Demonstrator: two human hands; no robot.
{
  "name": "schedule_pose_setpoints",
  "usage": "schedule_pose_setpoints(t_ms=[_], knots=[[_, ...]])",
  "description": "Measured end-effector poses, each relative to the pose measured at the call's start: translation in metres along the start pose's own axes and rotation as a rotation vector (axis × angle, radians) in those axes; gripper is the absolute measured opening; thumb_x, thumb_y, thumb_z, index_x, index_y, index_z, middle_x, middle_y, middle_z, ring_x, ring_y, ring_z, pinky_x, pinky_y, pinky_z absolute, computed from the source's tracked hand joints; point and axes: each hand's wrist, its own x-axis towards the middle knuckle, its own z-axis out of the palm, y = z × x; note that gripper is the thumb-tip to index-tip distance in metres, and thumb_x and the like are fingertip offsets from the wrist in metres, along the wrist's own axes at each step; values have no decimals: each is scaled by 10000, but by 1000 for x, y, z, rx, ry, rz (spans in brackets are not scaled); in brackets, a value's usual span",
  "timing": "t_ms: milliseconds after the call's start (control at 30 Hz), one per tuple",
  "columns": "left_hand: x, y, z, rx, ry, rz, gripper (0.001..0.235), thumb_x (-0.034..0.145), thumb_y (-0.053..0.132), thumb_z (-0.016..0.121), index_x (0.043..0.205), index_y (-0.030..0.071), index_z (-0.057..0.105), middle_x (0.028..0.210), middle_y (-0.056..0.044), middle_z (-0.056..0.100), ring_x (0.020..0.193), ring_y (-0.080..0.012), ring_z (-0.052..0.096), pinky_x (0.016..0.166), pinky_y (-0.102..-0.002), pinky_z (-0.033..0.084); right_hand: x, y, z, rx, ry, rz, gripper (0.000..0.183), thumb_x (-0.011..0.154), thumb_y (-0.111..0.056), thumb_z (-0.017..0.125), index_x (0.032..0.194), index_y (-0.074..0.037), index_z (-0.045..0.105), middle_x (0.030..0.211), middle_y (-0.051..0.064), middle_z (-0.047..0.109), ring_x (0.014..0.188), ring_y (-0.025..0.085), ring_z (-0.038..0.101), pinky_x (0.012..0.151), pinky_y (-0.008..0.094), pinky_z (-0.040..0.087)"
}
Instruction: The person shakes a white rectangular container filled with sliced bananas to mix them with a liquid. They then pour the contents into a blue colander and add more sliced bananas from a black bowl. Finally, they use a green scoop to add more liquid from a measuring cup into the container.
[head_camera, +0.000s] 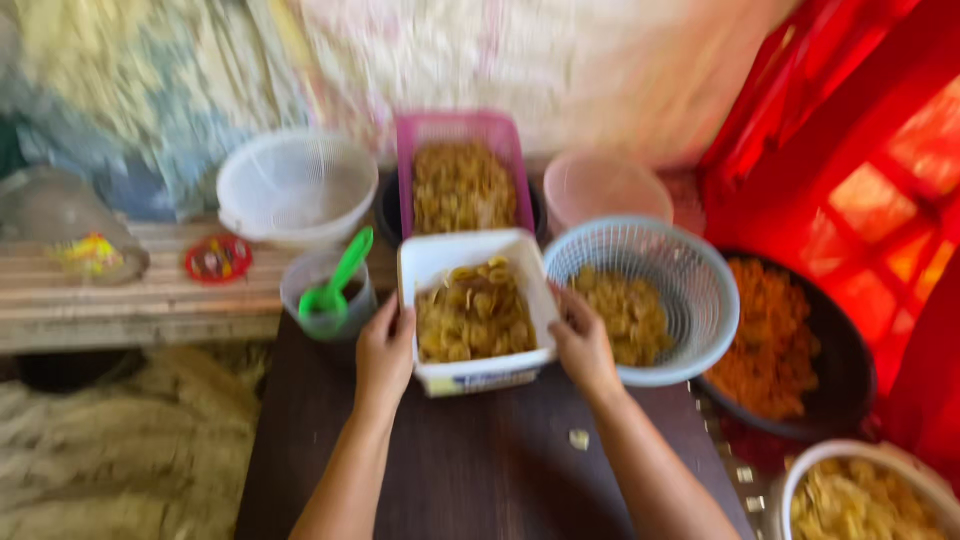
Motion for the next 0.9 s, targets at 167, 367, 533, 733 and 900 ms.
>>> schedule_pose_setpoints(t_ms=[167, 367, 533, 733, 900], knots=[[18, -3, 10, -114, 102, 223, 472, 1003, 267, 617, 1387, -6, 599, 1269, -169, 725, 1143, -188, 668, 977, -322, 500, 10, 2, 2, 43, -4, -170, 648, 861, 95, 537, 1500, -11, 526, 1303, 212, 615, 1162, 215, 577, 1005, 324, 453], [11, 1, 10, -105, 130, 376, 449, 1032, 249, 588, 1383, -30, 593, 1326, -168, 688, 1220, -206, 638, 1023, -336, 466, -6, -10, 4, 64, -1, -357, 651, 827, 105, 512, 1473, 21, 490, 1452, 155, 582, 1352, 201, 523, 1120, 317, 370], [-7, -2, 11, -202, 46, 78, 456, 1042, 234, 583, 1432, 0, 612, 1180, -209, 693, 1014, -279, 607, 931, -364, 481, -14, -1, 3, 30, 59, -26, 636, 898, 93, 543, 1527, -4, 536, 1246, 311, 562, 1062, 341, 508, 954, 398, 385], [-12, -6, 7, -184, 54, 86, 451, 1047, 254, 593, 1420, 0, 596, 1234, -142, 740, 1082, -149, 612, 951, -299, 498, -14, 18, 5, 23, 59, -107, 576, 903, 91, 568, 1474, 11, 567, 1234, 147, 608, 1146, 220, 549, 1004, 327, 439], [3, 8, 7, -211, 66, 23, 474, 992, 247, 633, 1403, 13, 591, 1269, -104, 728, 1100, -113, 627, 935, -288, 507, 1, -7, 3, 62, -36, -38, 662, 811, 104, 557, 1464, -7, 543, 1256, 135, 650, 1183, 194, 599, 1041, 313, 453]])
